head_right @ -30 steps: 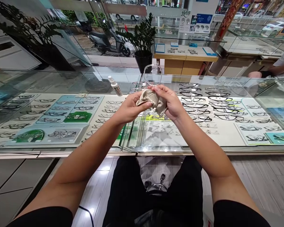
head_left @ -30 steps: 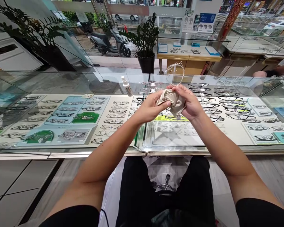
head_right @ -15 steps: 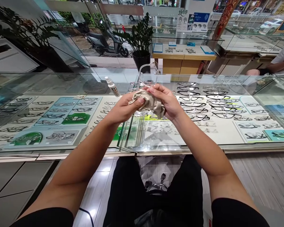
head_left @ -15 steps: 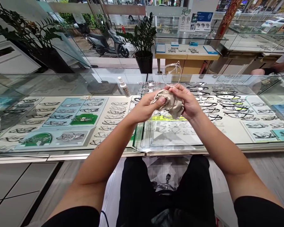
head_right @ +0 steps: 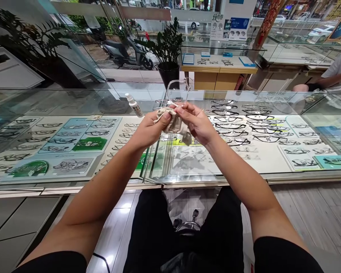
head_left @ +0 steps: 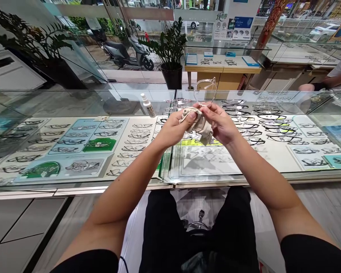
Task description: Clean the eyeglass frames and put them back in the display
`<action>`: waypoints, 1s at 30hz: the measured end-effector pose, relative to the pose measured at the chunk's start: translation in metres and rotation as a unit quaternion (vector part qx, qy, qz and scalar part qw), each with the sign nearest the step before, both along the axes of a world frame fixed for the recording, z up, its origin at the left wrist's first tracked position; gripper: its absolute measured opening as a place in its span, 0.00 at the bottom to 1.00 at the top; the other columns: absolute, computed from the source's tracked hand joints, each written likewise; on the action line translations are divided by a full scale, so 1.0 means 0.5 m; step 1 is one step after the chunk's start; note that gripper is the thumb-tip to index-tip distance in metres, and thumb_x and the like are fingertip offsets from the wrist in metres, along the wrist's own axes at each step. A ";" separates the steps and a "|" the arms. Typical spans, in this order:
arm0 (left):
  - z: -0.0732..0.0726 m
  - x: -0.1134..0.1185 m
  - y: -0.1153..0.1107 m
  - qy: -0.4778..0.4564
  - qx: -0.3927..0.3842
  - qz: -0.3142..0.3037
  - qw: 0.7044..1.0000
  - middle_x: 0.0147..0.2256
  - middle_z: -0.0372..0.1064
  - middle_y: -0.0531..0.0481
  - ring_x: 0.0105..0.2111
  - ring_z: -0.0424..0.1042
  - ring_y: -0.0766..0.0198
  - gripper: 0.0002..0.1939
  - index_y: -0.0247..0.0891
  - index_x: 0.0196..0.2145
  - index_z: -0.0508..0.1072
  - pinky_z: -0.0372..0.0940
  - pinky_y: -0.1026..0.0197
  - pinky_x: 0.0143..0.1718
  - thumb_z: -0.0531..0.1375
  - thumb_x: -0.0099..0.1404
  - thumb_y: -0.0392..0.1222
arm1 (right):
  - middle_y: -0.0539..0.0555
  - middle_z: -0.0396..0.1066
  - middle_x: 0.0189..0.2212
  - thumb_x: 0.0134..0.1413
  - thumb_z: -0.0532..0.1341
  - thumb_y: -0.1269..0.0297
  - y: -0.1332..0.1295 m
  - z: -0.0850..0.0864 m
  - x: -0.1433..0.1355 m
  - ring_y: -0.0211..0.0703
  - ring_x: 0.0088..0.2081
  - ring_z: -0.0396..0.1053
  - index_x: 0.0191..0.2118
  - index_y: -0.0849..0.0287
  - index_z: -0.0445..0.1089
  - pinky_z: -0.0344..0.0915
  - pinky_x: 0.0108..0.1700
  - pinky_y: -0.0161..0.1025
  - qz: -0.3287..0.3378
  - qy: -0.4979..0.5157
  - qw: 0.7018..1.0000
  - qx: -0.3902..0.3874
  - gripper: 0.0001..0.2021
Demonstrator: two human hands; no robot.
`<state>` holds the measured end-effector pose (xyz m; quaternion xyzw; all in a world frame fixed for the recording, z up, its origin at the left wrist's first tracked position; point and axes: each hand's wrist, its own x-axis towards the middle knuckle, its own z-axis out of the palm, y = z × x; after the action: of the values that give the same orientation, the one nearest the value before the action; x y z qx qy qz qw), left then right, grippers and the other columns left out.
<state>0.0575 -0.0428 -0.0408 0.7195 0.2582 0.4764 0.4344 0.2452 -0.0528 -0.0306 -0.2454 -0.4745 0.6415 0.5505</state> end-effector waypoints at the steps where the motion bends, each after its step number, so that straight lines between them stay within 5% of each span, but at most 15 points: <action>1: 0.000 -0.003 0.004 0.001 0.005 0.003 1.000 0.32 0.73 0.50 0.32 0.69 0.64 0.30 0.37 0.35 0.76 0.64 0.60 0.35 0.62 0.73 0.71 | 0.51 0.83 0.50 0.44 0.84 0.48 0.001 0.003 0.004 0.45 0.49 0.80 0.38 0.53 0.77 0.81 0.55 0.42 -0.002 0.000 1.000 0.004 0.23; 7: -0.009 -0.013 0.033 -0.076 -0.018 0.060 0.995 0.33 0.75 0.47 0.35 0.76 0.60 0.30 0.40 0.40 0.79 0.72 0.56 0.37 0.62 0.72 0.73 | 0.54 0.79 0.56 0.48 0.82 0.47 0.003 0.020 0.029 0.47 0.52 0.77 0.34 0.54 0.75 0.79 0.53 0.43 -0.007 -0.057 0.998 0.028 0.21; 12: -0.010 -0.016 0.047 -0.140 -0.019 0.103 0.985 0.35 0.77 0.46 0.43 0.81 0.53 0.33 0.43 0.47 0.80 0.76 0.53 0.39 0.62 0.69 0.77 | 0.52 0.76 0.39 0.47 0.82 0.48 0.002 0.018 0.028 0.44 0.44 0.74 0.30 0.54 0.76 0.74 0.52 0.42 0.029 -0.134 0.990 0.041 0.20; 18: 0.007 -0.027 0.031 -0.104 -0.027 0.067 0.992 0.36 0.79 0.45 0.42 0.81 0.55 0.30 0.41 0.44 0.80 0.77 0.55 0.41 0.66 0.68 0.73 | 0.49 0.74 0.32 0.45 0.83 0.48 -0.007 0.023 0.019 0.39 0.35 0.68 0.30 0.56 0.78 0.68 0.42 0.38 0.056 -0.143 0.988 0.017 0.21; 23: 0.024 -0.036 0.014 -0.084 -0.047 -0.008 0.995 0.41 0.81 0.43 0.44 0.82 0.53 0.30 0.39 0.46 0.80 0.78 0.53 0.46 0.78 0.58 0.64 | 0.50 0.74 0.30 0.43 0.83 0.48 -0.009 0.029 0.022 0.39 0.33 0.68 0.30 0.57 0.78 0.67 0.39 0.38 0.054 -0.131 0.990 -0.001 0.21; 27: 0.022 -0.027 0.007 -0.085 -0.022 0.030 0.996 0.39 0.81 0.47 0.38 0.81 0.56 0.32 0.40 0.44 0.79 0.77 0.56 0.41 0.82 0.50 0.61 | 0.51 0.77 0.32 0.41 0.84 0.48 -0.010 0.019 0.016 0.40 0.35 0.70 0.33 0.58 0.80 0.68 0.40 0.38 0.073 -0.123 0.990 -0.016 0.22; 30: 0.014 -0.017 0.003 -0.091 -0.001 0.070 0.993 0.36 0.80 0.48 0.35 0.79 0.58 0.29 0.40 0.40 0.79 0.75 0.57 0.38 0.79 0.56 0.65 | 0.51 0.77 0.32 0.41 0.84 0.46 -0.015 0.011 0.008 0.41 0.35 0.70 0.33 0.57 0.81 0.69 0.41 0.39 0.088 -0.138 0.987 -0.004 0.22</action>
<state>0.0492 -0.0411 -0.0337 0.6528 0.2675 0.5692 0.4222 0.2490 -0.0601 -0.0248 -0.2908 -0.5628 0.6498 0.4200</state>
